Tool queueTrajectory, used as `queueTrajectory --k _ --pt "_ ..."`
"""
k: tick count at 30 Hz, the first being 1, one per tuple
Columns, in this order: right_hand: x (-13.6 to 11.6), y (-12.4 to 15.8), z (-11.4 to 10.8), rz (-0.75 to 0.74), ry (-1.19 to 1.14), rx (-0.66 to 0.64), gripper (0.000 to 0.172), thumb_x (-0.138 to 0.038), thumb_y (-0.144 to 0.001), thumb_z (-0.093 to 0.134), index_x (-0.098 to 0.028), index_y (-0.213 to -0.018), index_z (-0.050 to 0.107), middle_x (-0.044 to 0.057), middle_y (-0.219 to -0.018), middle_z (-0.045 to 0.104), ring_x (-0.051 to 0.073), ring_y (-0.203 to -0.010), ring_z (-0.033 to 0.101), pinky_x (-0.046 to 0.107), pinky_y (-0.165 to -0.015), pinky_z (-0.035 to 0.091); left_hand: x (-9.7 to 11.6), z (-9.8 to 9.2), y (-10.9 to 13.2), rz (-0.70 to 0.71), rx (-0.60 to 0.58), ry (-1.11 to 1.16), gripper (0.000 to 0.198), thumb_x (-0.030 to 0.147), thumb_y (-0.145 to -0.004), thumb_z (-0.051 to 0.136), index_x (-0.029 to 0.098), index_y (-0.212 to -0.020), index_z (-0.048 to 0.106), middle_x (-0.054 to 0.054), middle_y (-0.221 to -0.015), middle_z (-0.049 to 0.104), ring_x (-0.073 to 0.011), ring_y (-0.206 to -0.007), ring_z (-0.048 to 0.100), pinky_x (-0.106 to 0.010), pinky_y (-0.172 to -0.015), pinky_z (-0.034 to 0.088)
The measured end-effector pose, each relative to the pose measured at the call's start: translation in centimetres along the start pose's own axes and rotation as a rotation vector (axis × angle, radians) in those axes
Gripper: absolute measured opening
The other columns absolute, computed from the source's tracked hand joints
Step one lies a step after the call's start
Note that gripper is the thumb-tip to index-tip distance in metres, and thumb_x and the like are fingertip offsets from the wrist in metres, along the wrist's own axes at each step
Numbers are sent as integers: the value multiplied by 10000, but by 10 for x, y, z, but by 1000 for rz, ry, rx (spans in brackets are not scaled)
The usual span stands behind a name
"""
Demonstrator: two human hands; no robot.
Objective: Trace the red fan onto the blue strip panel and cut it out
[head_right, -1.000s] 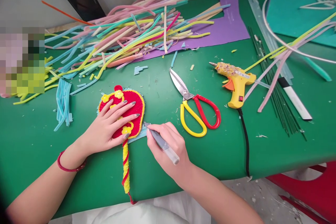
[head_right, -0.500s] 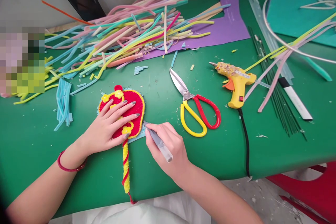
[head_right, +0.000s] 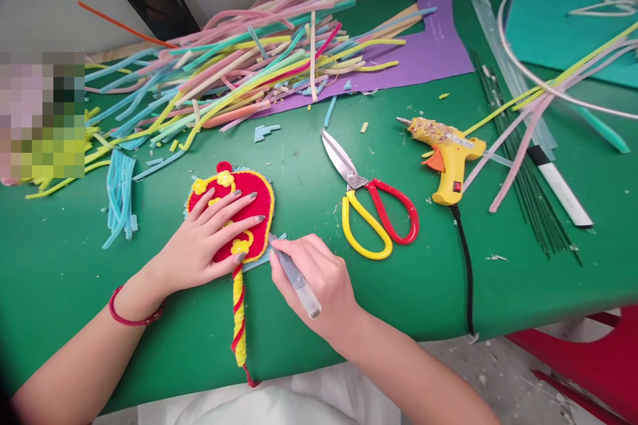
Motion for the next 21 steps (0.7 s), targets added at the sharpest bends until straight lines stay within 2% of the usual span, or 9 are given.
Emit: queueTrajectory --k 6,12,21 --pt "-1 2 1 -55 13 -13 144 -86 -838 581 -186 -938 611 23 -704 684 138 -634 600 254 -588 523 0 0 0 -2 2 1 548 331 -857 484 265 -1400 447 -53 -1527 346 -285 -1398 315 -503 -1173 120" --pt "0 2 1 -37 25 -9 152 -82 -845 568 -192 -944 601 32 -749 696 140 -653 610 258 -594 519 0 0 0 2 6 -3 549 330 -857 485 266 -1400 446 -55 -1527 346 -286 -1398 316 -502 -1175 114" --pt "-1 4 0 -49 -15 -1 150 -76 -832 571 -209 -900 594 10 -692 682 127 -609 588 243 -570 514 -1 0 0 -5 6 10 546 342 -861 484 273 -1401 448 -46 -1526 349 -289 -1401 311 -503 -1177 109"
Point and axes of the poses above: each hand's wrist, its own y-axis away from the middle knuckle, its own z-axis out of the palm, x = y × z, the point moved 5 cm from there along -y, towards the middle knuckle
